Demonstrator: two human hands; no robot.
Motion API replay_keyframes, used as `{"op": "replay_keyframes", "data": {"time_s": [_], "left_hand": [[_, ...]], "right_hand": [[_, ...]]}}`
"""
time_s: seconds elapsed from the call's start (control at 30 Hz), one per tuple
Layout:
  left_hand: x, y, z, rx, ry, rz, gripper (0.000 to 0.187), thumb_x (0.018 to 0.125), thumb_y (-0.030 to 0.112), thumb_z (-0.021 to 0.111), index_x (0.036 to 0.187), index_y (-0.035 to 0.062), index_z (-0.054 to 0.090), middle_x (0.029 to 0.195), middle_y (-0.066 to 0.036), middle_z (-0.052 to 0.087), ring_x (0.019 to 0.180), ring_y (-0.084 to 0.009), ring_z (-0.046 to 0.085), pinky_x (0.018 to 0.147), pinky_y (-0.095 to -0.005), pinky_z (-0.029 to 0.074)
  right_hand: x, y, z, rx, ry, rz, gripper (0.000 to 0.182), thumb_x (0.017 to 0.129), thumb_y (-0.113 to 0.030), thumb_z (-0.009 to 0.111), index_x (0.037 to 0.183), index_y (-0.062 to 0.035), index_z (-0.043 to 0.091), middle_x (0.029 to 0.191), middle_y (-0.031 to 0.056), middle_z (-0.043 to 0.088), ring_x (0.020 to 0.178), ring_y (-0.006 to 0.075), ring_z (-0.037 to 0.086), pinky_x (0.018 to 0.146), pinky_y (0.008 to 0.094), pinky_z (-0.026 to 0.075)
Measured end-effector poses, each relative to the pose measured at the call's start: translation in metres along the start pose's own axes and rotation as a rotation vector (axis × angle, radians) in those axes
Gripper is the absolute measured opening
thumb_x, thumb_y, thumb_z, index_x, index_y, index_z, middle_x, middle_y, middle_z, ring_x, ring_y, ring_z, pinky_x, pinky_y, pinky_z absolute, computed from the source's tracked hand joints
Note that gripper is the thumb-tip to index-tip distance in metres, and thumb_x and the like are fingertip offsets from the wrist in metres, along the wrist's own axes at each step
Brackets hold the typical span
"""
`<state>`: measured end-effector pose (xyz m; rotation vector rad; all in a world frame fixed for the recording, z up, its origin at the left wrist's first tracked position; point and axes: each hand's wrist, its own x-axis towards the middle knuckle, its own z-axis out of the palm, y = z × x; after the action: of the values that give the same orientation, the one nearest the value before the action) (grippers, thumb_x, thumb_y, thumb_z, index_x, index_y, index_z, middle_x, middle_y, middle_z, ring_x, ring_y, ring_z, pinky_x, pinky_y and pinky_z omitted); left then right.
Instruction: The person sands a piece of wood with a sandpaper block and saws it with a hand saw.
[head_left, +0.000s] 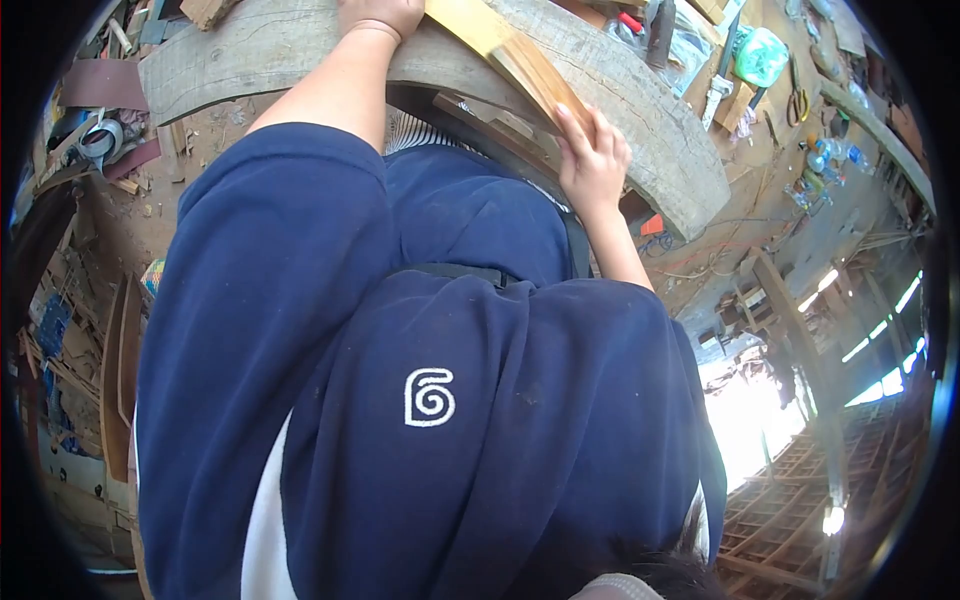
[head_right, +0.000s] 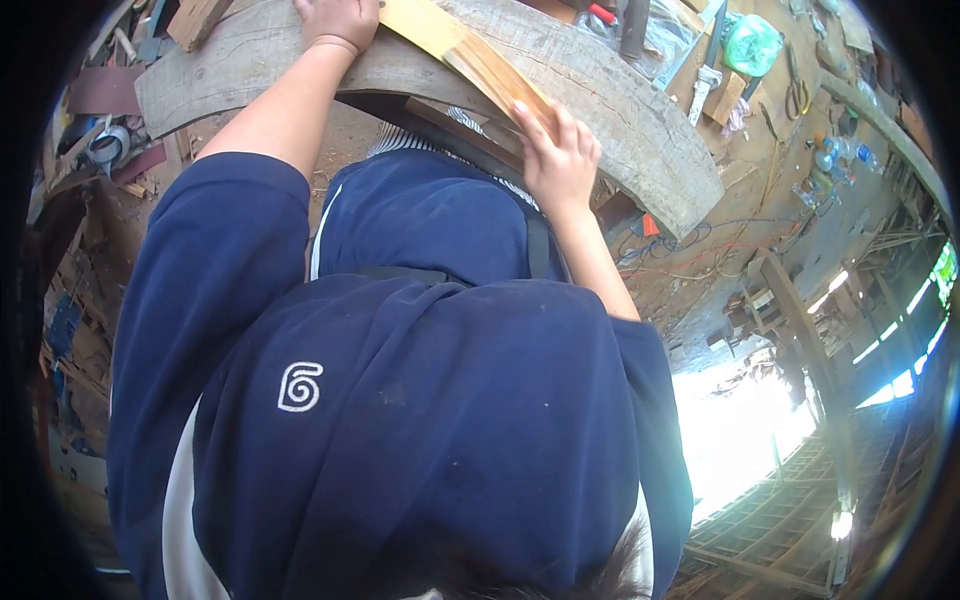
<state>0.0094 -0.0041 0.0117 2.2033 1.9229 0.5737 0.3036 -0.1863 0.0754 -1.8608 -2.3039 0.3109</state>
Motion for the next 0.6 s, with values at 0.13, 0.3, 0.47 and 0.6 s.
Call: {"op": "replay_keyframes", "data": {"time_s": [0.13, 0.3, 0.47, 0.6], "left_hand": [[0.002, -0.002, 0.000, -0.049, -0.033, -0.016, 0.021, 0.088, 0.024, 0.055, 0.105, 0.0194, 0.066, 0.129, -0.002, 0.057, 0.136, -0.0245, 0.039, 0.110, -0.0545, 0.022], [0.000, 0.001, 0.002, 0.016, -0.024, -0.032, 0.021, 0.088, 0.025, 0.055, 0.106, 0.0193, 0.066, 0.129, -0.002, 0.057, 0.136, -0.0242, 0.039, 0.110, -0.0547, 0.022], [0.001, 0.000, 0.000, 0.000, -0.044, -0.020, 0.022, 0.087, 0.024, 0.055, 0.106, 0.0200, 0.065, 0.130, -0.003, 0.057, 0.137, -0.0242, 0.039, 0.111, -0.0553, 0.022], [0.001, 0.002, -0.002, -0.009, -0.037, -0.021, 0.023, 0.086, 0.024, 0.055, 0.106, 0.0197, 0.065, 0.130, -0.003, 0.057, 0.137, -0.0244, 0.038, 0.111, -0.0555, 0.022]], "right_hand": [[0.003, -0.003, -0.002, 0.041, -0.003, 0.016, 0.050, 0.084, -0.025, 0.070, 0.131, -0.0395, 0.061, 0.122, 0.0055, 0.056, 0.110, 0.0266, 0.052, 0.094, 0.0415, 0.038], [0.050, -0.042, 0.017, 0.096, 0.073, -0.037, 0.048, 0.085, -0.028, 0.070, 0.131, -0.0401, 0.061, 0.120, 0.0054, 0.056, 0.106, 0.0256, 0.052, 0.091, 0.0414, 0.038], [0.043, -0.033, 0.014, 0.069, 0.067, -0.064, 0.048, 0.084, -0.030, 0.071, 0.130, -0.0406, 0.062, 0.119, 0.0044, 0.057, 0.105, 0.0253, 0.053, 0.090, 0.0401, 0.039], [0.009, 0.004, 0.000, 0.046, 0.027, -0.062, 0.049, 0.084, -0.029, 0.071, 0.130, -0.0400, 0.062, 0.119, 0.0047, 0.057, 0.105, 0.0254, 0.054, 0.091, 0.0400, 0.039]]}}
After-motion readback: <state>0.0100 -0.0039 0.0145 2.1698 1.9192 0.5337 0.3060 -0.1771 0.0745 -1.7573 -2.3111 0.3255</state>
